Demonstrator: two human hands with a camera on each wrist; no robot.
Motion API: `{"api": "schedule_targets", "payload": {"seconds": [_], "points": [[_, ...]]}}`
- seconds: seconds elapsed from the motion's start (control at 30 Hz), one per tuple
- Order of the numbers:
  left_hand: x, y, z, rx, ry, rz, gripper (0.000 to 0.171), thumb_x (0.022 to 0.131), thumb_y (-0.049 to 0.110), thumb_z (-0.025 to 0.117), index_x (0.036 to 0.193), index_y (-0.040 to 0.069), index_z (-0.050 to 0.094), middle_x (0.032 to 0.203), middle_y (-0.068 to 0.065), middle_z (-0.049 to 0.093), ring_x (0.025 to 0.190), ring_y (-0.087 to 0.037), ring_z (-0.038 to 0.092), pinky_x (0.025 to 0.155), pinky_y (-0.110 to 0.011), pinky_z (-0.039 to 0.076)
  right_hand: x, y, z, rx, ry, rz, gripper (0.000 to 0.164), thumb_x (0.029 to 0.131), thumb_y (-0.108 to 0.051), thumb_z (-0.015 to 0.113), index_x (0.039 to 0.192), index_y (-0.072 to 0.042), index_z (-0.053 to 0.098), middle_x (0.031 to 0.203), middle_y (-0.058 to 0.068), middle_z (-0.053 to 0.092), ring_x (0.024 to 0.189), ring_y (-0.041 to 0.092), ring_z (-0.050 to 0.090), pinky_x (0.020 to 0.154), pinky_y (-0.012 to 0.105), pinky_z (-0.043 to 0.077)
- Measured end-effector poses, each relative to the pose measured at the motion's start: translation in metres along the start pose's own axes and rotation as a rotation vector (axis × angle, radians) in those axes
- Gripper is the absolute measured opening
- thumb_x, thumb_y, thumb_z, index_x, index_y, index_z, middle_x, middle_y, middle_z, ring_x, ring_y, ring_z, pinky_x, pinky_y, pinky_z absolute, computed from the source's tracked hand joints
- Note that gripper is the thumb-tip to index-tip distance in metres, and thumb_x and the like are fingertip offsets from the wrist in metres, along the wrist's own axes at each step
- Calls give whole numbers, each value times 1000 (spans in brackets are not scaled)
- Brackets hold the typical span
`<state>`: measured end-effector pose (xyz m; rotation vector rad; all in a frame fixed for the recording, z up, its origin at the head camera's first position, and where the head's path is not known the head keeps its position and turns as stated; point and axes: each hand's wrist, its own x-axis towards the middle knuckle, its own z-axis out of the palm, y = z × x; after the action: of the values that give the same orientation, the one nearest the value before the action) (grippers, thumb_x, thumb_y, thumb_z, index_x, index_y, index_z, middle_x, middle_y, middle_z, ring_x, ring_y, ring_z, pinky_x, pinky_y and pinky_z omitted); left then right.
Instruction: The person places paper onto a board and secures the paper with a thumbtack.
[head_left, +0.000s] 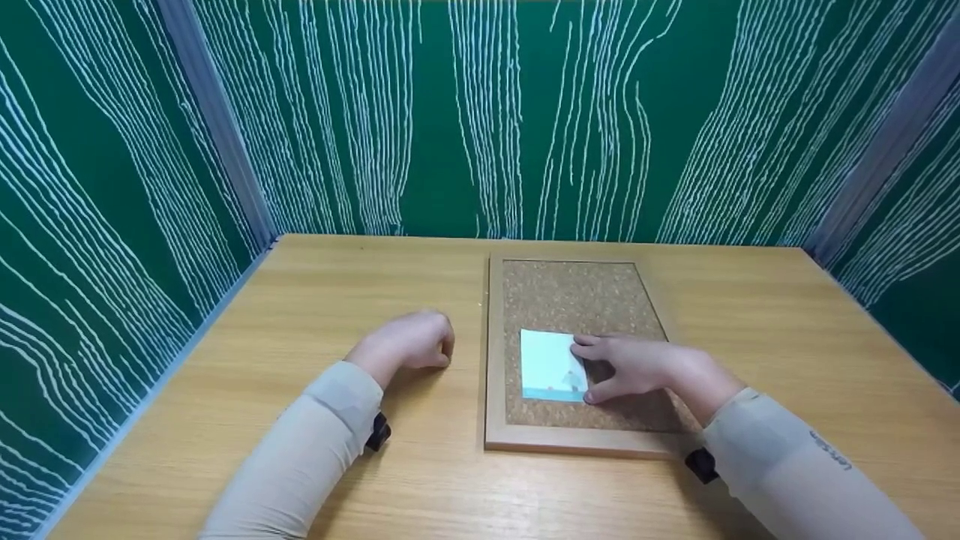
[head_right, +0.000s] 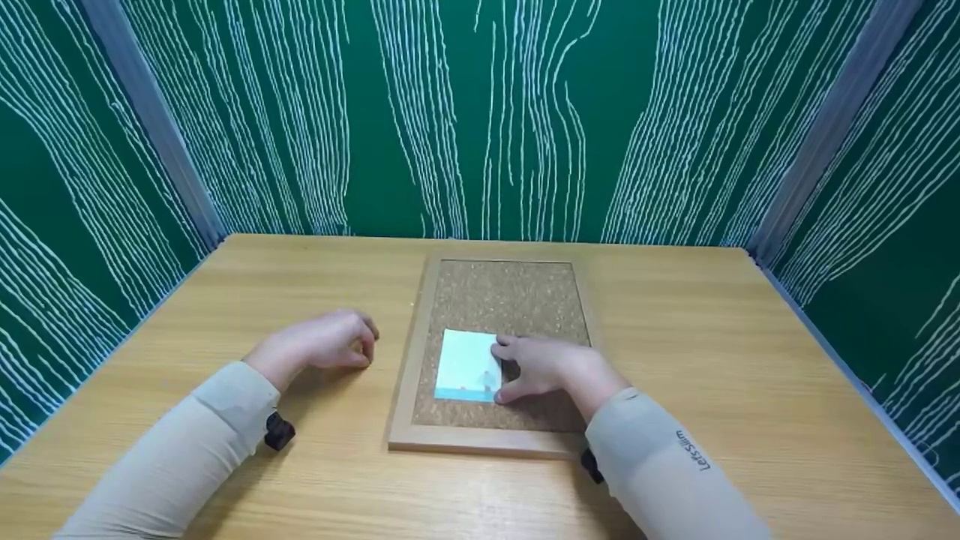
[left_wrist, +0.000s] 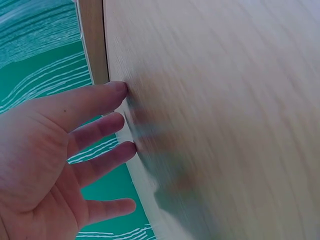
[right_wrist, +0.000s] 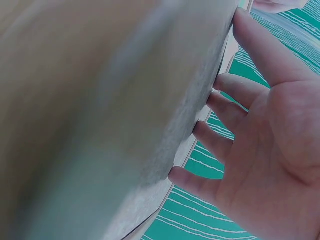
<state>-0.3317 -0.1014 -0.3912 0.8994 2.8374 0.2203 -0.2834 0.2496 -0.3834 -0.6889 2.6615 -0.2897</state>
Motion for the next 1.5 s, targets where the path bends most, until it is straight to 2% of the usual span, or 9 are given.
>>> {"api": "schedule_targets", "payload": {"seconds": [0.13,0.37,0.5,0.63,0.9,1.13,1.3,1.5], "points": [[-1,-1,2,-10,37,15,15,89,11,74,76,19,74,85,5,64,78,-17,59,73,-31,51,1,0,0,-2,-3,-15,87,89,-52,75,157,-12,39,165,12,27,147,47,26,114,63,24],[-1,-1,-2,-27,120,32,7,92,13,75,88,18,77,104,3,62,91,-17,59,84,-31,53,2,0,2,2,-3,0,87,88,-53,75,158,-15,39,166,10,26,147,46,25,115,63,23],[1,-1,-7,-33,163,50,6,95,15,72,93,18,77,120,1,63,107,-19,60,97,-34,50,1,1,2,17,1,12,87,88,-52,76,158,-16,39,166,9,26,148,45,25,115,64,23],[-1,-1,-11,-88,218,24,6,98,19,71,98,19,77,135,1,57,125,-22,54,108,-39,43,0,1,2,17,2,21,87,88,-53,76,158,-17,39,166,9,26,148,45,26,114,64,22],[-1,1,-15,-183,389,30,5,97,21,72,97,20,77,133,3,58,125,-20,54,109,-36,42,1,1,1,10,4,18,88,87,-55,75,158,-19,39,166,9,27,148,44,26,115,64,23],[0,6,-21,-251,574,140,6,95,19,75,98,15,79,131,-2,60,124,-22,55,106,-35,45,-2,0,0,-11,7,-49,86,90,-51,74,156,-8,39,164,15,27,146,48,26,115,62,24],[-3,13,-25,-353,681,218,6,95,19,75,97,15,79,129,-2,61,122,-19,56,103,-30,47,-2,-1,0,-14,13,-45,86,90,-51,74,156,-9,40,164,14,28,146,48,26,114,63,24],[-6,20,-29,-418,785,345,8,96,19,74,98,12,77,124,-4,62,119,-15,56,101,-26,47,-1,-1,1,-24,22,-35,85,89,-51,75,156,-11,41,164,13,29,147,48,26,114,64,23]]}}
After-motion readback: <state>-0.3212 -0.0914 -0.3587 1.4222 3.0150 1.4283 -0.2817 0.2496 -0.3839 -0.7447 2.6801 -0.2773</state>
